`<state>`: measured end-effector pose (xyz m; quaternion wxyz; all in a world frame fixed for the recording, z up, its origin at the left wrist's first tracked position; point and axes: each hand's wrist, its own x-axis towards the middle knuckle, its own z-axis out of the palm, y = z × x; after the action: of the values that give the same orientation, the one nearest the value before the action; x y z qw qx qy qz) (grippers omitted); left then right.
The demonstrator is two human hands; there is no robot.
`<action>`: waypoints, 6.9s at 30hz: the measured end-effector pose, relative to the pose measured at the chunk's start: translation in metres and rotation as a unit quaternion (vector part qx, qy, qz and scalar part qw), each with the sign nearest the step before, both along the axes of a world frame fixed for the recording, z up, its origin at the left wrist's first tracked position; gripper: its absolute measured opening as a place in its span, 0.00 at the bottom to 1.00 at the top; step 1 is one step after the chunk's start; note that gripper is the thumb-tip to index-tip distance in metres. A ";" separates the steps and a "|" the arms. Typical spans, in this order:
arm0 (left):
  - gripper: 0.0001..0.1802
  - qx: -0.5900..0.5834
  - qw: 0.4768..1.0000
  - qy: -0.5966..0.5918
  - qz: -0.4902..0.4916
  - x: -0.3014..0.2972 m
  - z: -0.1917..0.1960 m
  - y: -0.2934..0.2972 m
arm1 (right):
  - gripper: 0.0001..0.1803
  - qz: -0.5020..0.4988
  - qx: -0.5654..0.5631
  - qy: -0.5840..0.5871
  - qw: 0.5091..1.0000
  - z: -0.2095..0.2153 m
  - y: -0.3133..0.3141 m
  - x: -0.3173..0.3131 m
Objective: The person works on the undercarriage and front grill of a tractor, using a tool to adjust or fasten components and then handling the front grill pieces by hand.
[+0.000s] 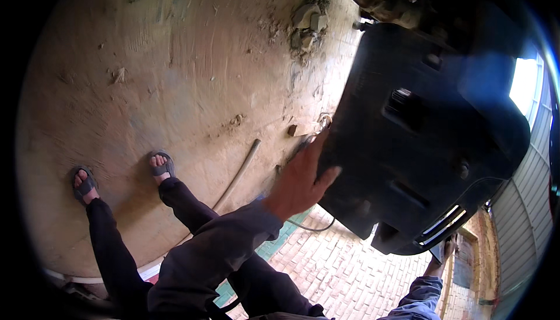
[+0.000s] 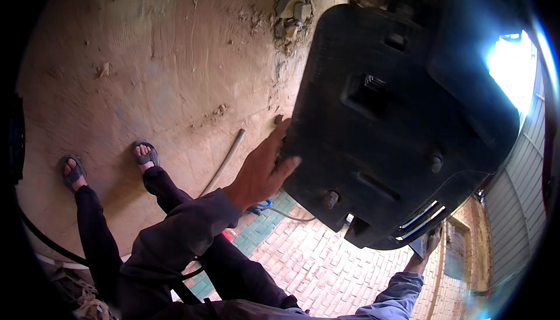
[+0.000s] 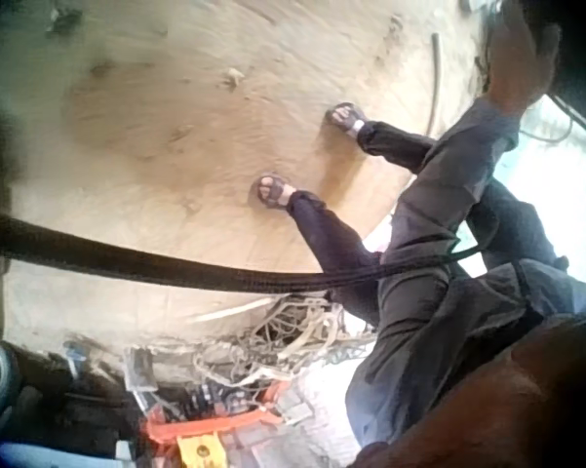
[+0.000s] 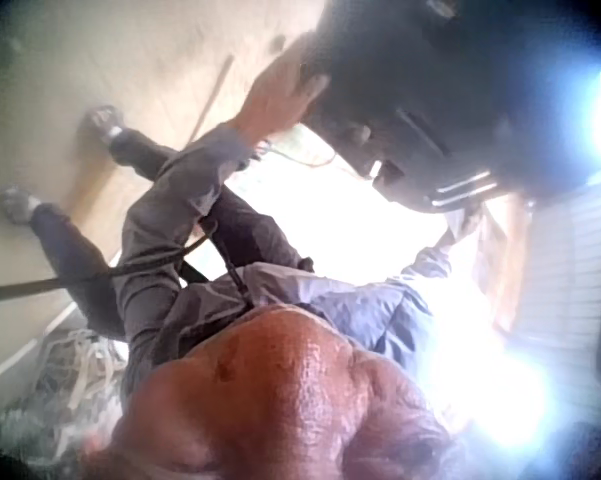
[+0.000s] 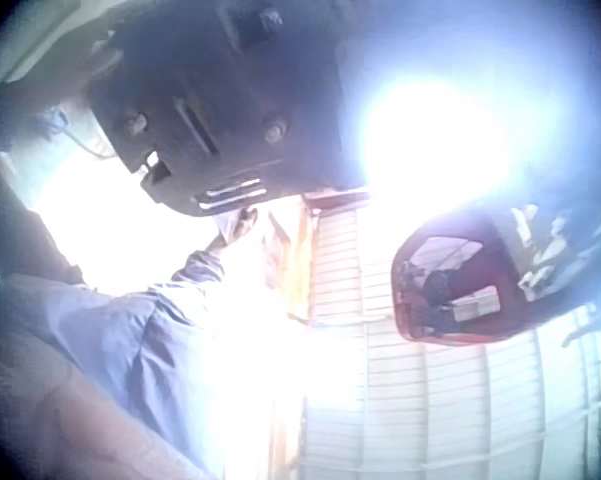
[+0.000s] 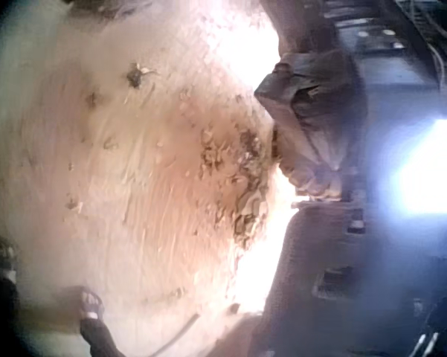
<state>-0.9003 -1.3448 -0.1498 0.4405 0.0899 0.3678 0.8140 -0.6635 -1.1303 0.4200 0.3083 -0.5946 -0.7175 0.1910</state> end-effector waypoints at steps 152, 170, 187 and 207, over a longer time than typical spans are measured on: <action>0.22 -0.473 0.794 0.377 0.056 0.042 0.314 0.045 | 0.11 0.050 0.113 0.244 0.962 -0.083 0.059 0.026; 0.13 -0.427 0.760 0.489 -0.026 0.049 0.282 0.036 | 0.14 0.040 0.256 0.078 0.963 -0.087 0.081 -0.013; 0.19 -0.519 0.764 0.366 0.109 0.055 0.325 0.053 | 0.10 0.172 0.162 0.070 0.969 -0.076 0.091 -0.021; 0.18 -0.499 0.767 0.384 0.124 0.052 0.301 0.044 | 0.06 0.190 0.138 0.107 0.966 -0.078 0.092 -0.013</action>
<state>-0.8481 -1.3011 0.1512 0.1402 0.1157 0.8686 0.4610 -0.6761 -1.0384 0.3424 0.4203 -0.3750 -0.7996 0.2080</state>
